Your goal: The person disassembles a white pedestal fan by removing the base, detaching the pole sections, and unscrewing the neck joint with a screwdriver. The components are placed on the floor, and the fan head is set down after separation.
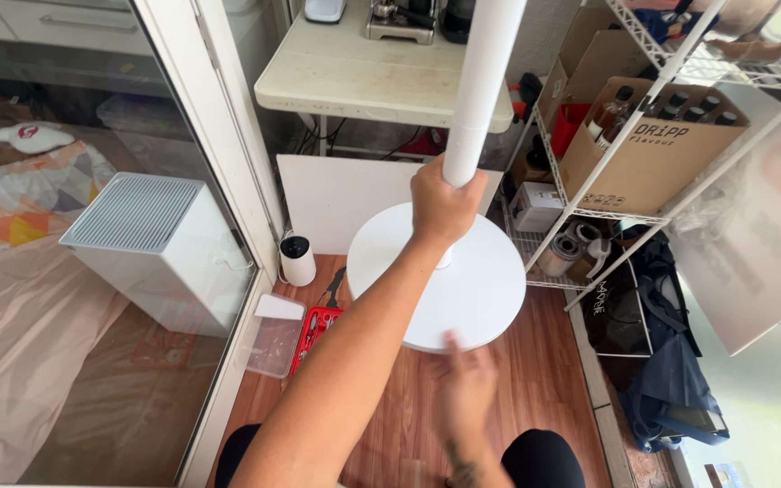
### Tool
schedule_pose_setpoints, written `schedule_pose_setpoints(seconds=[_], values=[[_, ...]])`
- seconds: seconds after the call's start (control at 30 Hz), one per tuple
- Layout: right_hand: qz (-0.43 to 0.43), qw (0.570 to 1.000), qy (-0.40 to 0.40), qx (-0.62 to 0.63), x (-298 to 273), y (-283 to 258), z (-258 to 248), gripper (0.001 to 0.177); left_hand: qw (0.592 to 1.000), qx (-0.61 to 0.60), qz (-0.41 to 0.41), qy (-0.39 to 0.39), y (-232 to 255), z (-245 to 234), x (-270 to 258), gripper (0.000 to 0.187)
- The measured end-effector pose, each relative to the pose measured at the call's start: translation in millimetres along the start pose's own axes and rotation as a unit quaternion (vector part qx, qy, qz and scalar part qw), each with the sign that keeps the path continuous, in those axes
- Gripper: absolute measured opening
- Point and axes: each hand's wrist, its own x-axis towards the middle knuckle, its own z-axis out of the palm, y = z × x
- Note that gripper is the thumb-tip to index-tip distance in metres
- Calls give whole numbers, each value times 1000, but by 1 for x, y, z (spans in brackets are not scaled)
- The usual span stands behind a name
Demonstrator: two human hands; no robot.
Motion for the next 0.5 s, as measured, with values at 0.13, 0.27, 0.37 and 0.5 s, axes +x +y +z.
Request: schedule_pose_setpoints(seconds=[0.13,0.27,0.37,0.5], values=[[94,988,-12,121,0,-3,3,33,1000,2,-26,-11,0,-2,-2,22],[75,983,70,154,41,-34,-22,36,999,-1,-51,-14,0,-7,-7,21],[34,992,84,93,42,-22,-19,30,999,6,-49,-13,0,-9,-7,21],[64,995,-38,58,-5,7,-2,27,1000,8,-24,-3,-3,-13,-4,20]])
